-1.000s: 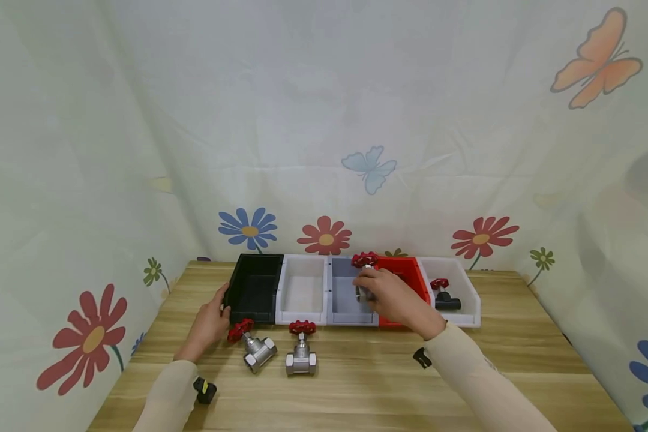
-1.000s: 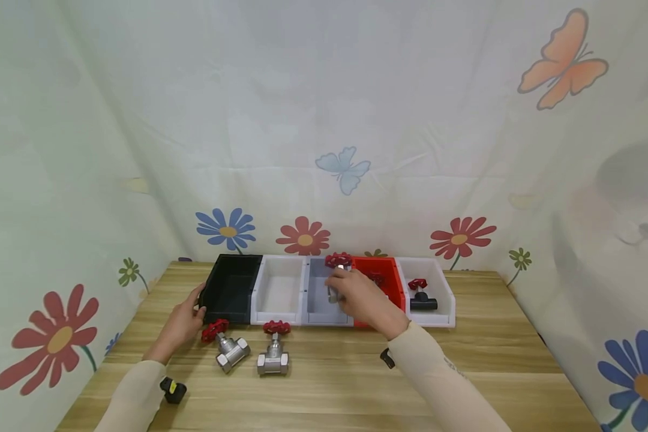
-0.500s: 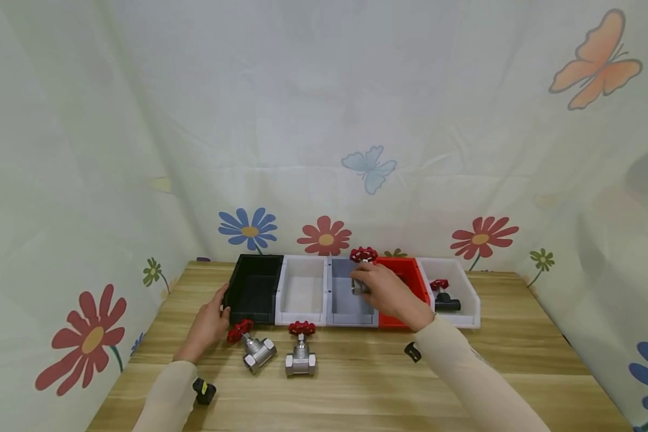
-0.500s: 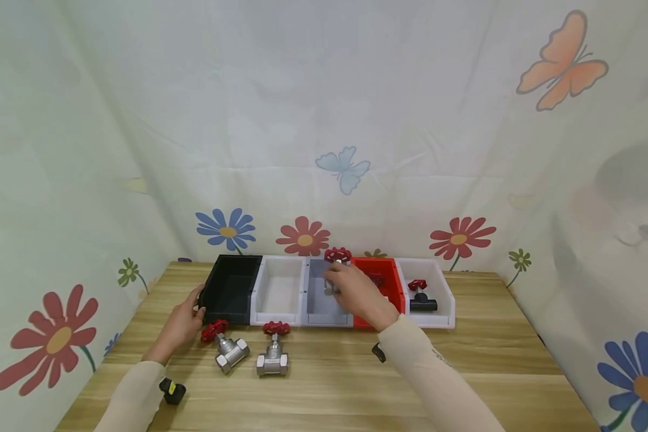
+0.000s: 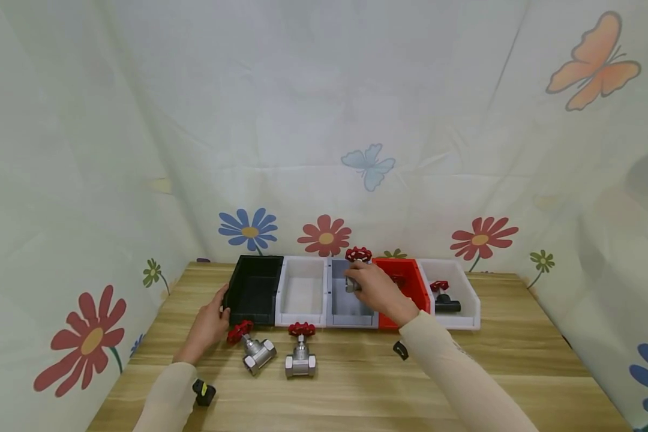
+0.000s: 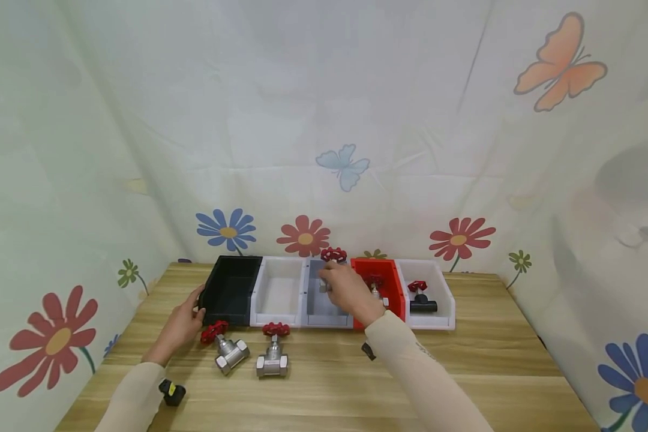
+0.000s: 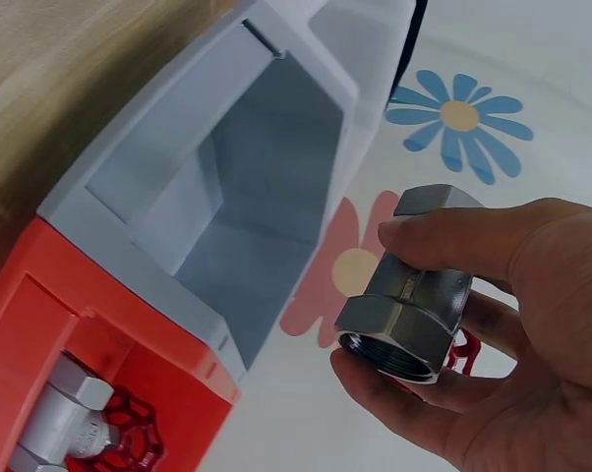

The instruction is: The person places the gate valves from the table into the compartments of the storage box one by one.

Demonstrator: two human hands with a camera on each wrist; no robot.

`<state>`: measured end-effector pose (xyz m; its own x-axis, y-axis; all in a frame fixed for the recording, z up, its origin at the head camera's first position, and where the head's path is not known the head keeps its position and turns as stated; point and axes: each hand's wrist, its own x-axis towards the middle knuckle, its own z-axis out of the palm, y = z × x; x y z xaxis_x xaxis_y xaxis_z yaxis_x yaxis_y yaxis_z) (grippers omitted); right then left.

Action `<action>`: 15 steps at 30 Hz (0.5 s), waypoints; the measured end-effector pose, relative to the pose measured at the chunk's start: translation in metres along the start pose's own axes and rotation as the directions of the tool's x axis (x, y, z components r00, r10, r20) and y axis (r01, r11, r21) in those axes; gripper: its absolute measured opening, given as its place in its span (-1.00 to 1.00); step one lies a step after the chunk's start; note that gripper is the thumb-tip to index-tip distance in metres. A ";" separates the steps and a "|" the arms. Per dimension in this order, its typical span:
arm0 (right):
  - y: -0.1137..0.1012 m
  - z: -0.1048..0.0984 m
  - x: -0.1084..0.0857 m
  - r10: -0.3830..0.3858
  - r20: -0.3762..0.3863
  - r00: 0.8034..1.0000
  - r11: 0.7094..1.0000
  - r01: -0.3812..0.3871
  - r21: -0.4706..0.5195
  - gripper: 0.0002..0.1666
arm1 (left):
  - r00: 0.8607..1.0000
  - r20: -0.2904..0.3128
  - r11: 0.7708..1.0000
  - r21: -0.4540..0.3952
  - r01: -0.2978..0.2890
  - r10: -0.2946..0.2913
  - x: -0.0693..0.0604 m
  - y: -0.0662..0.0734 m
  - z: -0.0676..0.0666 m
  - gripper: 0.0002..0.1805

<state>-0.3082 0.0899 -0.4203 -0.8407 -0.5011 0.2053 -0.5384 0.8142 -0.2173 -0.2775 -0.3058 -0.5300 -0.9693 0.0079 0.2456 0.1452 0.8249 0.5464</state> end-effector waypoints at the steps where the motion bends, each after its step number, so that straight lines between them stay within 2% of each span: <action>1: 0.001 0.001 0.001 0.004 0.005 1.000 1.000 -0.004 0.005 -0.44 | 1.000 -0.001 1.000 0.002 0.001 -0.001 0.000 0.000 0.000 -0.33; 8: 0.005 0.014 0.009 0.012 0.024 1.000 0.999 -0.013 0.032 -0.45 | 1.000 -0.005 1.000 0.001 0.000 0.000 -0.001 0.000 0.000 -0.33; 15: 0.007 0.026 0.015 0.062 0.057 0.996 0.997 -0.064 0.045 -0.42 | 1.000 0.015 1.000 0.001 0.016 -0.016 0.000 -0.001 -0.001 -0.32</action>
<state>-0.3261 0.0807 -0.4442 -0.8742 -0.4659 0.1366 -0.4853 0.8308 -0.2723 -0.2777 -0.3074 -0.5299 -0.9745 0.0031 0.2243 0.1291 0.8257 0.5492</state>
